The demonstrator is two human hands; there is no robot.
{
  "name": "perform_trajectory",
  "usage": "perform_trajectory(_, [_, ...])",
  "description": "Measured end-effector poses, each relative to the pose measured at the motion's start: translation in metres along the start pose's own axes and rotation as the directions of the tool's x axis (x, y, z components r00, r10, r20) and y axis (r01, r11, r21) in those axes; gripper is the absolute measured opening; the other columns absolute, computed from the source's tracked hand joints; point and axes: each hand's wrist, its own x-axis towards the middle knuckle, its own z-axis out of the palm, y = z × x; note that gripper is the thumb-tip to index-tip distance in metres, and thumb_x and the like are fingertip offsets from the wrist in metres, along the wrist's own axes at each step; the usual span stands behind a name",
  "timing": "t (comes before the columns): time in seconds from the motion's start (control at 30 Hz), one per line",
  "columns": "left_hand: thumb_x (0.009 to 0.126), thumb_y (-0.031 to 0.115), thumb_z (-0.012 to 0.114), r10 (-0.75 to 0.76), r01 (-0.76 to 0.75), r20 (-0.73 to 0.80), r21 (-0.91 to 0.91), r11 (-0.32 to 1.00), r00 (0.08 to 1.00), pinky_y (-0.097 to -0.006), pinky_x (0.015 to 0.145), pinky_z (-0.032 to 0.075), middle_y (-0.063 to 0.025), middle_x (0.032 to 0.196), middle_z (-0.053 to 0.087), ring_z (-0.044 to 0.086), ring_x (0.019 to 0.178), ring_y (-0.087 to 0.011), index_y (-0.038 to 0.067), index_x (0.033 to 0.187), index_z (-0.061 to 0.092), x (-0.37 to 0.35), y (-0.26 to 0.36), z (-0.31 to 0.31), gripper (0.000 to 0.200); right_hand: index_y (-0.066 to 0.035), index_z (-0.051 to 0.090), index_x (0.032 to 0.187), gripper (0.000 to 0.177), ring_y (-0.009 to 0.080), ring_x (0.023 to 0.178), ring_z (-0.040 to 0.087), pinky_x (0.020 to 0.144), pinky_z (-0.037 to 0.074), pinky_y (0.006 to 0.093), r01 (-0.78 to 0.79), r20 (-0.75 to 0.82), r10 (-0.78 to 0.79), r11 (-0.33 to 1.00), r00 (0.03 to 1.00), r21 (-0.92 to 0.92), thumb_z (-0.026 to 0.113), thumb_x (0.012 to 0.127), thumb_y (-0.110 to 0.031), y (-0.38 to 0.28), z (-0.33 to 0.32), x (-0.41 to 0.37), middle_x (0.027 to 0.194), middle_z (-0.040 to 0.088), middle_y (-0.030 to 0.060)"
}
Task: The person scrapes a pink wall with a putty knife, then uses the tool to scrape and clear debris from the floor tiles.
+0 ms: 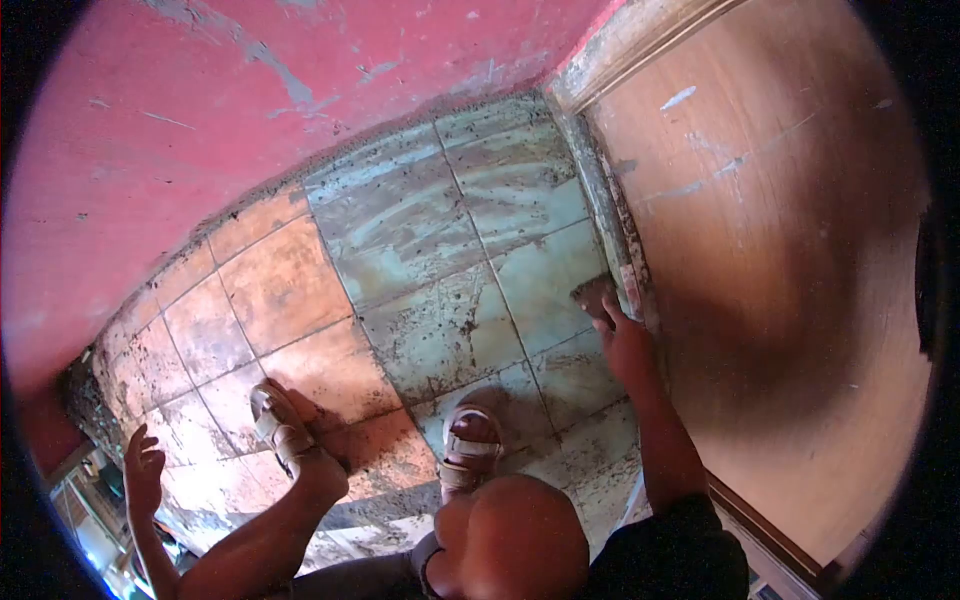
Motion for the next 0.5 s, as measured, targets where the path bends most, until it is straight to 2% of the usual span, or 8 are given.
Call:
perform_trajectory(0.03, [0.102, 0.024, 0.067, -0.034, 0.034, 0.017, 0.032, 0.999, 0.999, -0.0367, 0.091, 0.053, -0.0156, 0.129, 0.062, 0.061, 0.105, -0.0211, 0.007, 0.159, 0.044, -0.001, -0.002, 0.003, 0.064, -0.021, 0.061, 0.150, 0.051, 0.0487, 0.103, 0.070, 0.088, 0.056, 0.0552, 0.029, -0.051, -0.030, 0.999, 0.998, -0.025, 0.067, 0.103, -0.040, 0.000, 0.009, -0.001, 0.114, 0.072, 0.0281])
perform_trajectory(0.07, [0.097, 0.007, 0.065, 0.031, -0.031, 0.007, 0.066, 0.997, 0.999, -0.0361, 0.091, 0.056, -0.0156, 0.130, 0.064, 0.065, 0.100, -0.0208, 0.008, 0.158, 0.046, 0.003, -0.012, 0.008, 0.064, -0.019, 0.062, 0.149, 0.051, 0.0485, 0.105, 0.070, 0.089, 0.056, 0.0548, 0.099, -0.169, -0.106, 0.994, 0.980, -0.054, 0.068, 0.102, -0.039, -0.002, 0.020, 0.019, 0.117, 0.072, 0.0283])
perform_trajectory(0.1, [0.097, 0.008, 0.065, 0.016, -0.018, 0.034, 0.070, 0.997, 0.999, -0.0368, 0.091, 0.056, -0.0156, 0.130, 0.065, 0.065, 0.102, -0.0212, 0.008, 0.158, 0.046, 0.004, -0.003, 0.010, 0.064, -0.018, 0.063, 0.148, 0.050, 0.0483, 0.106, 0.070, 0.090, 0.056, 0.0543, 0.160, -0.285, -0.179, 0.983, 0.942, -0.088, 0.069, 0.102, -0.038, -0.010, 0.022, 0.040, 0.119, 0.071, 0.0285])
perform_trajectory(0.17, [0.097, 0.009, 0.066, 0.002, -0.008, 0.081, 0.075, 0.997, 0.997, -0.0381, 0.092, 0.057, -0.0157, 0.130, 0.065, 0.066, 0.104, -0.0219, 0.008, 0.157, 0.047, 0.013, 0.034, 0.017, 0.064, -0.014, 0.065, 0.144, 0.049, 0.0477, 0.108, 0.070, 0.091, 0.057, 0.0526, 0.087, -0.141, -0.060, 0.976, 0.988, 0.200, 0.069, 0.102, -0.038, -0.038, 0.001, 0.106, 0.118, 0.071, 0.0290])
perform_trajectory(0.23, [0.097, 0.013, 0.068, 0.070, -0.083, 0.101, 0.133, 0.988, 0.992, -0.0397, 0.093, 0.056, -0.0154, 0.132, 0.065, 0.065, 0.109, -0.0232, 0.010, 0.157, 0.047, 0.014, 0.044, 0.014, 0.063, -0.012, 0.063, 0.145, 0.051, 0.0499, 0.098, 0.071, 0.086, 0.057, 0.0541, 0.237, -0.202, -0.192, 0.943, 0.961, 0.234, 0.063, 0.104, -0.044, -0.049, -0.010, 0.169, 0.114, 0.073, 0.0287])
perform_trajectory(0.33, [0.098, 0.015, 0.069, 0.206, -0.217, 0.068, 0.257, 0.942, 0.976, -0.0382, 0.093, 0.055, -0.0156, 0.130, 0.065, 0.064, 0.108, -0.0239, 0.012, 0.157, 0.048, 0.006, 0.048, -0.003, 0.063, -0.011, 0.065, 0.143, 0.050, 0.0495, 0.097, 0.071, 0.084, 0.058, 0.0528, 0.287, -0.300, -0.220, 0.936, 0.928, 0.203, 0.063, 0.104, -0.043, -0.072, -0.049, 0.166, 0.114, 0.073, 0.0283])
perform_trajectory(0.4, [0.098, 0.015, 0.068, 0.151, -0.144, -0.039, 0.142, 0.979, 0.988, -0.0385, 0.092, 0.055, -0.0155, 0.129, 0.065, 0.064, 0.107, -0.0237, 0.012, 0.158, 0.048, -0.002, 0.025, -0.009, 0.064, -0.013, 0.060, 0.149, 0.054, 0.0494, 0.094, 0.072, 0.083, 0.057, 0.0539, 0.251, -0.252, -0.205, 0.954, 0.946, 0.166, 0.062, 0.105, -0.044, -0.071, -0.068, 0.105, 0.114, 0.073, 0.0273])
perform_trajectory(0.5, [0.096, 0.011, 0.067, 0.019, -0.017, -0.055, 0.034, 0.999, 0.998, -0.0398, 0.091, 0.056, -0.0156, 0.128, 0.064, 0.065, 0.104, -0.0234, 0.009, 0.158, 0.046, -0.008, 0.005, -0.008, 0.065, -0.019, 0.050, 0.158, 0.059, 0.0490, 0.090, 0.072, 0.078, 0.057, 0.0575, 0.003, 0.126, -0.020, 0.991, 0.992, 0.131, 0.062, 0.105, -0.042, -0.062, -0.052, 0.003, 0.104, 0.074, 0.0285])
